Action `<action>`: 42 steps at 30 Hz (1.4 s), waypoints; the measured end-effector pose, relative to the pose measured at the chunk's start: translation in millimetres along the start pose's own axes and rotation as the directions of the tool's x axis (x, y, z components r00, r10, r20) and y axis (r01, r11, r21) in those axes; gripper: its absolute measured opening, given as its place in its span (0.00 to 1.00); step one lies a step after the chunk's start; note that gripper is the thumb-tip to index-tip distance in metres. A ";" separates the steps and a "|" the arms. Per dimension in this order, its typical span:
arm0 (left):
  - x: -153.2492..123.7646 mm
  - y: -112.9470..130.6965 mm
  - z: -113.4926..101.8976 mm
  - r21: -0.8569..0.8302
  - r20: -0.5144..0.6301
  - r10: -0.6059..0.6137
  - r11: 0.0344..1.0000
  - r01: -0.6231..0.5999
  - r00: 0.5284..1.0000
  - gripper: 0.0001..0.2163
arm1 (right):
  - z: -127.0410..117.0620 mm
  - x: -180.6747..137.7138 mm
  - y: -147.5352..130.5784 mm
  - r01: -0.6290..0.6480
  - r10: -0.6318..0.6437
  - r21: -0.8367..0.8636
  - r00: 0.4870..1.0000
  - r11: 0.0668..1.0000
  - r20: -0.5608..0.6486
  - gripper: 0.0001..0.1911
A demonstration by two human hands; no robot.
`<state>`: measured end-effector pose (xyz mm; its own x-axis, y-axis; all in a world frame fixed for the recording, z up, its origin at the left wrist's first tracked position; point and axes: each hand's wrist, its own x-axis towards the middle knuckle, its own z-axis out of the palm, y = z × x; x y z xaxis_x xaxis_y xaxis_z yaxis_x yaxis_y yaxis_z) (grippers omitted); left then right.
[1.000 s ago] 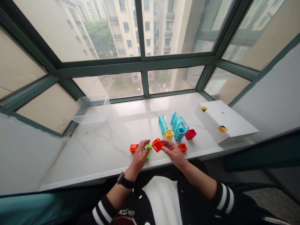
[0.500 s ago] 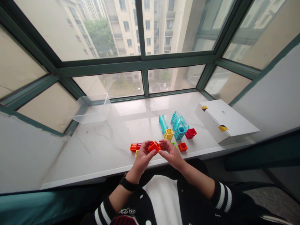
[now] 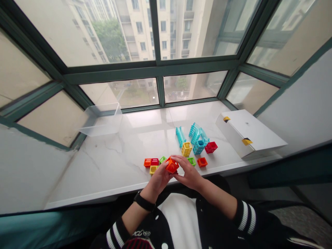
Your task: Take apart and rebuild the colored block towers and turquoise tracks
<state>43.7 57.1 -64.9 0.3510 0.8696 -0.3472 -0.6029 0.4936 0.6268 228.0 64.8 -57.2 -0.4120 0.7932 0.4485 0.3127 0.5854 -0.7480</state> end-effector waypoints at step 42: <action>21.5 -18.7 46.3 0.240 0.302 -0.130 0.969 0.057 0.944 0.27 | -70.6 -50.6 38.7 -0.357 0.333 -0.012 0.882 0.934 -0.333 0.39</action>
<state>95.8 66.1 -51.8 0.6262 0.7538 -0.1989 -0.3921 0.5250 0.7554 321.4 59.2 -74.3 0.0260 0.9506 0.3093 0.4499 0.2652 -0.8528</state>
